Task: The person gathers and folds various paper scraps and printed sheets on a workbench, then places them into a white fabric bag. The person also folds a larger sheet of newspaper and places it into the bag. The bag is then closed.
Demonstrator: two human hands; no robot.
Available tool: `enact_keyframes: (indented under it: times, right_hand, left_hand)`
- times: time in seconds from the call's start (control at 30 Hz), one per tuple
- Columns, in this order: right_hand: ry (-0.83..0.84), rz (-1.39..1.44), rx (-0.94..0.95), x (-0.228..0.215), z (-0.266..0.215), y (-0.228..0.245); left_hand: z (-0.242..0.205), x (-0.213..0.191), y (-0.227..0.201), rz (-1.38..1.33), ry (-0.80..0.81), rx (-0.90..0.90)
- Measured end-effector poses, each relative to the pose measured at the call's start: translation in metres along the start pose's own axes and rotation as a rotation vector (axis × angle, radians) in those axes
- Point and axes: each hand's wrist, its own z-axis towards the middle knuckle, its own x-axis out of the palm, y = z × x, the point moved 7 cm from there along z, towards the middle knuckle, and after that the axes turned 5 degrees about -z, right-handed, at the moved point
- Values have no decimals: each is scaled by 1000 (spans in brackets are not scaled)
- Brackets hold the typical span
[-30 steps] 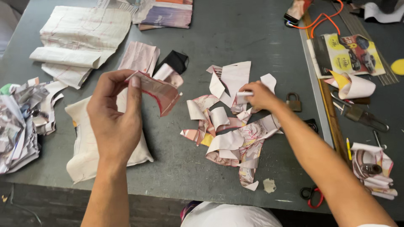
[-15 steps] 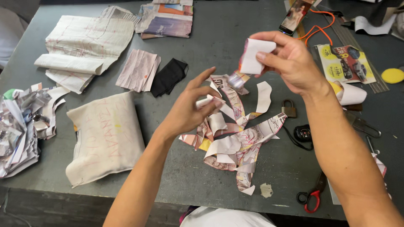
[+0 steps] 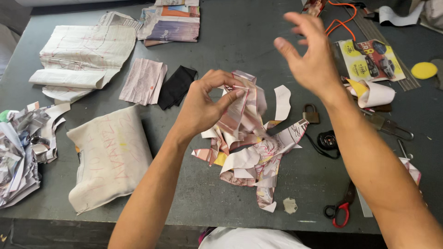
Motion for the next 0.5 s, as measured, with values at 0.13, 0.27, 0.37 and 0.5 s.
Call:
enact_keyframes:
  times: [0.13, 0.27, 0.37, 0.5]
  right_hand:
    - [352, 470, 193, 20, -13, 29]
    - [393, 534, 386, 30, -2, 33]
    - [268, 484, 143, 21, 12, 43]
    - [76, 286, 58, 10, 21, 36]
  left_hand:
    - [11, -6, -16, 19, 1, 74]
    - [18, -19, -18, -59, -30, 7]
    - [17, -29, -12, -108, -78, -77]
    - [7, -40, -7, -197, -155, -132]
